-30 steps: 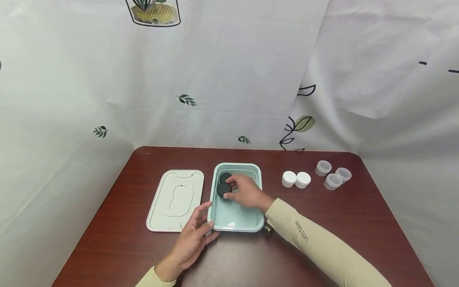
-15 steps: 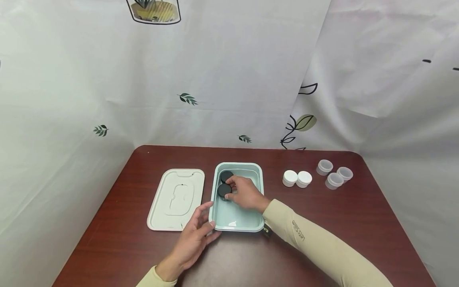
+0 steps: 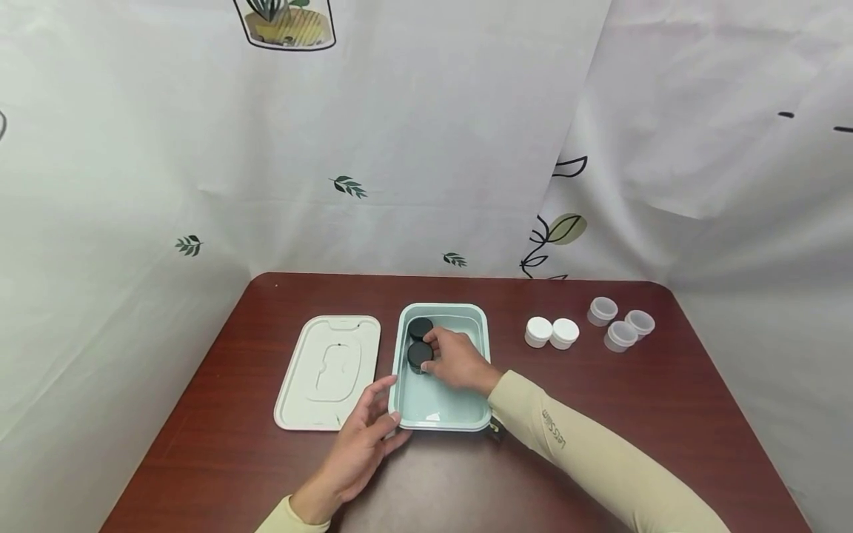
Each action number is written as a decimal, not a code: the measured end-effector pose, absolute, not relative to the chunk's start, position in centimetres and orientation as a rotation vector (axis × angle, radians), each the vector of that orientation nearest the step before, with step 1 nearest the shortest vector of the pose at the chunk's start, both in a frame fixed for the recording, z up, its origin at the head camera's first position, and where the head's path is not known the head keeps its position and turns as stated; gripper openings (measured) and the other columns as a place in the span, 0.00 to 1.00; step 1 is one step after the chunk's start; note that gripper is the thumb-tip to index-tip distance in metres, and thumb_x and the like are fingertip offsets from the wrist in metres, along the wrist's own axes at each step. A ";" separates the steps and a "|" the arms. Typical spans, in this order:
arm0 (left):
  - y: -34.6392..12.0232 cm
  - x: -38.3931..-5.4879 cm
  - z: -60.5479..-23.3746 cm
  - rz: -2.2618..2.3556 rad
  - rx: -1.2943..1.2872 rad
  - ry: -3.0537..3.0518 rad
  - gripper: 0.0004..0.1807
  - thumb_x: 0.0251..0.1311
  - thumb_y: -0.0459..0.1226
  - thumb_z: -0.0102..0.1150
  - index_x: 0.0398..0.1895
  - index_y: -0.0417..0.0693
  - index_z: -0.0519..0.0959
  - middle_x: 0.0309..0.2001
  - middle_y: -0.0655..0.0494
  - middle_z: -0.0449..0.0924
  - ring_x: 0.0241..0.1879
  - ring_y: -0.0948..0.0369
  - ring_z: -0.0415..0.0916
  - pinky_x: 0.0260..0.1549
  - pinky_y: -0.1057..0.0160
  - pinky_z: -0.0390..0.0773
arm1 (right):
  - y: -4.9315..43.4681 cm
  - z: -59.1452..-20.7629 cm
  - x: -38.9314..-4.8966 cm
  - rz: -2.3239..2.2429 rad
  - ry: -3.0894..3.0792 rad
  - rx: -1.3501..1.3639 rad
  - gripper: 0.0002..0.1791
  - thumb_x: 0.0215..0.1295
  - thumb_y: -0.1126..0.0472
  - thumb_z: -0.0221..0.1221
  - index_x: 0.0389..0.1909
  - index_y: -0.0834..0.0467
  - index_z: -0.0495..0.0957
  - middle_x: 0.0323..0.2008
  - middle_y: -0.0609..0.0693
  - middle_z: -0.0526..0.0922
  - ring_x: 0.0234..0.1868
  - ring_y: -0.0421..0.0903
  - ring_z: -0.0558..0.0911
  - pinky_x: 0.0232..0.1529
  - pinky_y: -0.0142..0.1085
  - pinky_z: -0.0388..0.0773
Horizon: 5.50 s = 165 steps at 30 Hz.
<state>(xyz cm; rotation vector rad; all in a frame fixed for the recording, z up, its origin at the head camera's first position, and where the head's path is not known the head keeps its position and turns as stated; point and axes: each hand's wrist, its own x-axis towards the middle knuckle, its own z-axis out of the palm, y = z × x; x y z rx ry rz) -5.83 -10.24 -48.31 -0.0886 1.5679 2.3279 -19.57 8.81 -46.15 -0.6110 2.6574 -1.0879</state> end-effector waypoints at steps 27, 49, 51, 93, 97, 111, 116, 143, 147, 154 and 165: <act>-9.6 -5.8 -48.3 2.318 -0.116 1.615 0.36 0.75 0.29 0.50 0.83 0.47 0.53 0.80 0.34 0.54 0.70 0.51 0.71 0.62 0.54 0.77 | 13.8 -42.3 -19.4 -1.362 2.592 -0.628 0.23 0.67 0.61 0.71 0.60 0.63 0.82 0.55 0.62 0.88 0.56 0.57 0.89 0.54 0.45 0.86; -9.8 -5.1 -48.1 2.283 -0.120 1.639 0.35 0.76 0.30 0.50 0.83 0.48 0.53 0.81 0.34 0.53 0.71 0.51 0.70 0.64 0.52 0.76 | 27.2 -43.3 -20.2 -1.515 2.719 -0.214 0.28 0.73 0.53 0.67 0.68 0.63 0.77 0.63 0.66 0.83 0.47 0.19 0.81 0.46 0.19 0.78; -9.8 -5.1 -48.1 2.285 -0.120 1.636 0.35 0.76 0.30 0.50 0.83 0.48 0.53 0.81 0.34 0.53 0.70 0.51 0.70 0.63 0.53 0.76 | 28.5 -43.8 -20.1 -1.520 2.745 -0.173 0.29 0.74 0.53 0.66 0.68 0.64 0.76 0.63 0.68 0.82 0.46 0.18 0.80 0.45 0.18 0.77; -9.9 -5.1 -48.0 2.293 -0.106 1.636 0.35 0.76 0.30 0.51 0.83 0.48 0.54 0.80 0.34 0.55 0.69 0.51 0.72 0.63 0.52 0.77 | 31.0 -50.9 -20.4 -1.661 2.712 0.131 0.36 0.72 0.58 0.68 0.74 0.70 0.68 0.67 0.72 0.76 0.44 0.15 0.74 0.45 0.15 0.75; -9.9 -5.1 -48.0 2.293 -0.110 1.638 0.35 0.76 0.29 0.51 0.83 0.47 0.54 0.79 0.34 0.56 0.68 0.52 0.73 0.62 0.53 0.77 | 30.9 -50.8 -20.3 -1.662 2.709 0.145 0.36 0.72 0.57 0.68 0.74 0.69 0.68 0.67 0.72 0.76 0.44 0.15 0.74 0.45 0.15 0.75; -10.0 -5.2 -48.1 2.290 -0.103 1.643 0.35 0.76 0.30 0.51 0.83 0.48 0.54 0.79 0.34 0.56 0.69 0.51 0.72 0.63 0.52 0.77 | 31.6 -48.6 -20.2 -1.748 2.710 0.174 0.36 0.71 0.55 0.69 0.72 0.70 0.69 0.42 0.23 0.77 0.43 0.19 0.78 0.44 0.17 0.78; -10.0 -5.2 -48.1 2.293 -0.099 1.643 0.35 0.76 0.30 0.51 0.83 0.48 0.54 0.79 0.34 0.56 0.69 0.51 0.72 0.64 0.52 0.76 | 31.6 -47.0 -20.3 -1.663 2.768 0.134 0.37 0.72 0.52 0.68 0.73 0.68 0.70 0.45 0.30 0.77 0.43 0.19 0.78 0.43 0.17 0.77; -10.0 -5.2 -48.0 2.283 -0.089 1.642 0.35 0.76 0.30 0.51 0.83 0.48 0.54 0.80 0.35 0.56 0.70 0.50 0.71 0.64 0.51 0.76 | 23.7 -42.4 -18.6 -1.724 2.604 -0.278 0.31 0.70 0.58 0.70 0.70 0.62 0.74 0.50 0.38 0.84 0.48 0.31 0.85 0.45 0.26 0.82; -10.0 -5.2 -48.0 2.280 -0.090 1.645 0.35 0.76 0.30 0.50 0.83 0.48 0.54 0.80 0.35 0.56 0.71 0.50 0.70 0.65 0.50 0.76 | 21.7 -42.8 -18.3 -1.764 2.534 -0.372 0.28 0.68 0.62 0.70 0.67 0.63 0.77 0.52 0.49 0.86 0.48 0.37 0.87 0.45 0.28 0.84; -10.0 -5.2 -48.0 2.279 -0.084 1.650 0.35 0.76 0.30 0.51 0.82 0.49 0.55 0.80 0.35 0.56 0.70 0.50 0.71 0.65 0.50 0.76 | 18.4 -43.3 -17.6 -1.680 2.459 -0.468 0.27 0.67 0.62 0.71 0.65 0.61 0.78 0.57 0.60 0.85 0.52 0.49 0.87 0.47 0.31 0.85; -10.0 -5.2 -48.2 2.278 -0.087 1.643 0.36 0.75 0.30 0.52 0.83 0.49 0.54 0.79 0.34 0.56 0.70 0.50 0.71 0.63 0.53 0.77 | 15.5 -43.7 -17.1 -1.596 2.417 -0.562 0.24 0.66 0.61 0.72 0.62 0.59 0.81 0.56 0.56 0.87 0.56 0.53 0.86 0.48 0.32 0.84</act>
